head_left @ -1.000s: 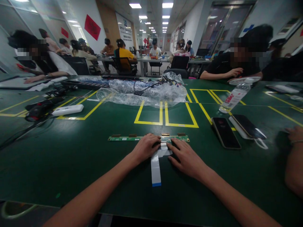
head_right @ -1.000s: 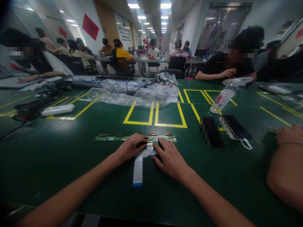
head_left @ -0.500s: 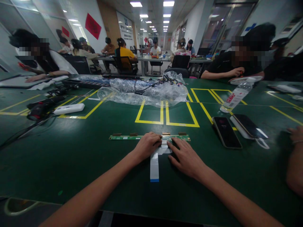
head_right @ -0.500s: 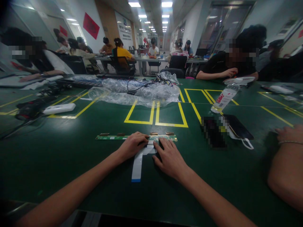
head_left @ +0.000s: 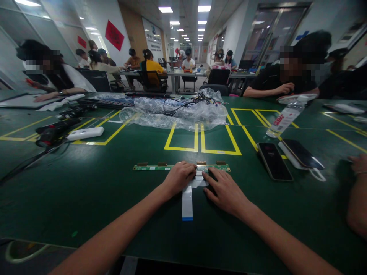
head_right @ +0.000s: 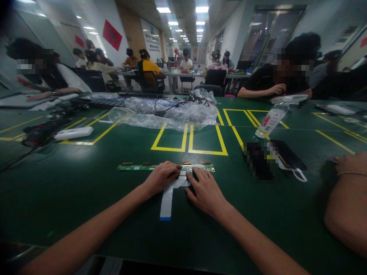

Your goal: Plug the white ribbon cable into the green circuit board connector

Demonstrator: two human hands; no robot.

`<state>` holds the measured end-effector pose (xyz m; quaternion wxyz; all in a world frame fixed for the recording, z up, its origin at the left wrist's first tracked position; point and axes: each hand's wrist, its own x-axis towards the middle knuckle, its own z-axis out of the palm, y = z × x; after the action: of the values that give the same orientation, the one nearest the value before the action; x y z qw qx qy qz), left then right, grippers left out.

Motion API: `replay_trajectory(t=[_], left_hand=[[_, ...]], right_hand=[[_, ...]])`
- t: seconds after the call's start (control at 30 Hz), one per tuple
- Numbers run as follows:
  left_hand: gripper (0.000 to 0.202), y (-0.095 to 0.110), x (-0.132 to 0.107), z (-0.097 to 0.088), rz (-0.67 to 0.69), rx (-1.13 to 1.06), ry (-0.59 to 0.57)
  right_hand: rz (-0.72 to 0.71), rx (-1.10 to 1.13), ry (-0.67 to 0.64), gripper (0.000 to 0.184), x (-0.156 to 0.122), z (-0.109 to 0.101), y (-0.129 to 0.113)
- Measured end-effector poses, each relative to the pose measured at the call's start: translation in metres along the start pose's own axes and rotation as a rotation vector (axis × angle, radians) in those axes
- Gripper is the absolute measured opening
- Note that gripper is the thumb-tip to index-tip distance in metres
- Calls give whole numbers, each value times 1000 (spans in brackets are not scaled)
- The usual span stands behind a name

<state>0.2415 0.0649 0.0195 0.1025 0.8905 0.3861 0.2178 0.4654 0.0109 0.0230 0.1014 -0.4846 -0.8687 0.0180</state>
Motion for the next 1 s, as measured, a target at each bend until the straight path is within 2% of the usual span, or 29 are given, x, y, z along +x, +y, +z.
replay_trajectory(t=[0.23, 0.4, 0.53, 0.63, 0.7, 0.8, 1.0], left_hand=[[22, 0, 0, 5, 46, 51, 7], [38, 12, -9, 6, 55, 219, -78], [41, 26, -21, 1, 2, 319, -154], [43, 22, -37, -7, -111, 402, -189], [44, 10, -52, -14, -217, 458, -182], [48, -22, -83, -33, -378, 531, -166], [60, -102, -175, -89, -751, 647, -114]], right_hand=[[-25, 17, 9, 55, 1, 0, 8], [-39, 67, 34, 54, 0, -1, 11], [-51, 116, 57, 52, 1, -2, 10], [-51, 136, 71, 52, 1, -5, 11], [-44, 143, 65, 53, 1, -6, 12], [-34, 150, 42, 52, 0, -7, 13], [-2, 177, 5, 51, -2, -7, 11]])
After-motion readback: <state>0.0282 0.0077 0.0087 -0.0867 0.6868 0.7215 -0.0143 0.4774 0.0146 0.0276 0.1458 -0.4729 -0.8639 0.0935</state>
